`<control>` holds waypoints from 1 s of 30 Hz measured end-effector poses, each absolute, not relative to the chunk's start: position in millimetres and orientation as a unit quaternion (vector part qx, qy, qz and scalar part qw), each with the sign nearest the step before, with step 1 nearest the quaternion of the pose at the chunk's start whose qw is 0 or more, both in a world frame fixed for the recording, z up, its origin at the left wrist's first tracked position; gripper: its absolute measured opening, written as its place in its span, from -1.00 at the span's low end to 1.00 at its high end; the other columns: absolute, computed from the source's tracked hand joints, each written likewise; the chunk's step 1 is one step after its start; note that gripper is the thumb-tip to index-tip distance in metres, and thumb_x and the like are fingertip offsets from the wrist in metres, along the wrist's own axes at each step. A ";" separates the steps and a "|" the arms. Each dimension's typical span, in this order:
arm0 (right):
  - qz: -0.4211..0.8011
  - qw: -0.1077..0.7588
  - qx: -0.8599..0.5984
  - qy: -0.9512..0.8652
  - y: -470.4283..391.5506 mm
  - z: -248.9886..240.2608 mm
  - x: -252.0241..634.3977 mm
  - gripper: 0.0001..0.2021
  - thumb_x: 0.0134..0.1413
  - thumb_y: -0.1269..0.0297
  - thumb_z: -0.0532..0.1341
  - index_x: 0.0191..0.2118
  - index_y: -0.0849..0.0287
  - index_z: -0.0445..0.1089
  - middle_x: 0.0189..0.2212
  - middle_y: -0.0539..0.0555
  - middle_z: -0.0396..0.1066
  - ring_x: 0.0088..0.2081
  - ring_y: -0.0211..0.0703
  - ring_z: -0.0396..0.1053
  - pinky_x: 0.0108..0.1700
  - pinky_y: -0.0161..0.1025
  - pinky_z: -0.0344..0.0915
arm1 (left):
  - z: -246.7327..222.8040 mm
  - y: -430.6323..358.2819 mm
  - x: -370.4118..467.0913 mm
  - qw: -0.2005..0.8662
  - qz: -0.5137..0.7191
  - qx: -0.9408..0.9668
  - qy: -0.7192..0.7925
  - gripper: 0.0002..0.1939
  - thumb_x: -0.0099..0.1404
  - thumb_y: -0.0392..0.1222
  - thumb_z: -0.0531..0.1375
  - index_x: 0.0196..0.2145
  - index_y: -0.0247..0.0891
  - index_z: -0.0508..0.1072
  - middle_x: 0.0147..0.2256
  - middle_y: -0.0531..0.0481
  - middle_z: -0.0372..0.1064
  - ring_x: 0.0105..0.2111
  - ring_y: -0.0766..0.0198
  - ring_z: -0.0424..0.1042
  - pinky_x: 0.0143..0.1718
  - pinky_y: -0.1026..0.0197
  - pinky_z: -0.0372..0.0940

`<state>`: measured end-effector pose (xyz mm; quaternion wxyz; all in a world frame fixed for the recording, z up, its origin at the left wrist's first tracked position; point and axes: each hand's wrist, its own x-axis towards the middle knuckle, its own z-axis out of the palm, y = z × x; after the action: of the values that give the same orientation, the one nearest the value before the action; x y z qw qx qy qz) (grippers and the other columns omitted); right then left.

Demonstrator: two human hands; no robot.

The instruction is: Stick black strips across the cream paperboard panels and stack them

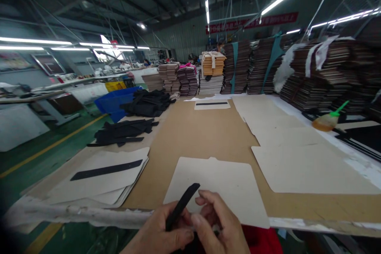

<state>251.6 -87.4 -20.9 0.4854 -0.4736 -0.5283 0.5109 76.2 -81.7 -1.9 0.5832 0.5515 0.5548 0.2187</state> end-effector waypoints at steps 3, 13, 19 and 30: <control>0.607 0.490 -0.420 -0.464 -77.9 -21.4 244.9 -0.56 0.09 -0.09 0.23 0.01 0.04 0.34 -0.26 0.03 0.36 -0.25 -0.15 0.37 -0.22 -0.26 0.37 | -3.8 -79.7 83.6 0.566 0.210 0.571 0.556 -0.71 0.01 -0.11 0.30 -0.32 -0.30 0.43 -0.51 0.14 0.27 -0.48 0.33 0.23 -0.46 0.31 0.10; 0.637 0.459 -0.477 -0.393 -65.4 -23.7 255.1 -0.48 -0.03 -0.16 0.31 -0.09 0.16 0.48 -0.51 -0.02 0.36 -0.55 -0.36 0.17 -0.54 -0.41 0.09 | -9.0 -86.4 88.2 0.539 0.191 0.581 0.579 -0.67 0.01 -0.02 0.30 -0.32 -0.28 0.42 -0.50 0.16 0.23 -0.45 0.32 0.22 -0.46 0.31 0.04; 0.705 0.468 -0.424 -0.323 -67.0 -27.7 261.9 -0.43 -0.14 -0.09 0.41 -0.03 0.15 0.50 -0.62 -0.03 0.32 -0.57 -0.36 0.17 -0.54 -0.43 0.05 | -24.6 -86.1 84.1 0.603 0.263 0.557 0.507 -0.50 0.01 0.18 0.28 -0.29 -0.31 0.37 -0.53 0.17 0.14 -0.52 0.39 0.08 -0.52 0.31 -0.05; 0.744 0.475 -0.389 -0.265 -67.4 -30.8 265.9 -0.53 -0.17 0.02 0.45 -0.11 0.13 0.53 -0.48 0.05 0.44 -0.55 -0.40 0.20 -0.52 -0.46 0.10 | -32.2 -85.0 92.1 0.630 0.295 0.520 0.495 -0.47 0.07 0.31 0.23 -0.36 -0.26 0.34 -0.59 0.18 0.12 -0.60 0.44 0.07 -0.56 0.34 -0.02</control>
<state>265.9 -67.4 -30.8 0.4749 -0.3891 -0.2646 0.7437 92.1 -85.0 -32.2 0.6300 0.5204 0.4954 0.2945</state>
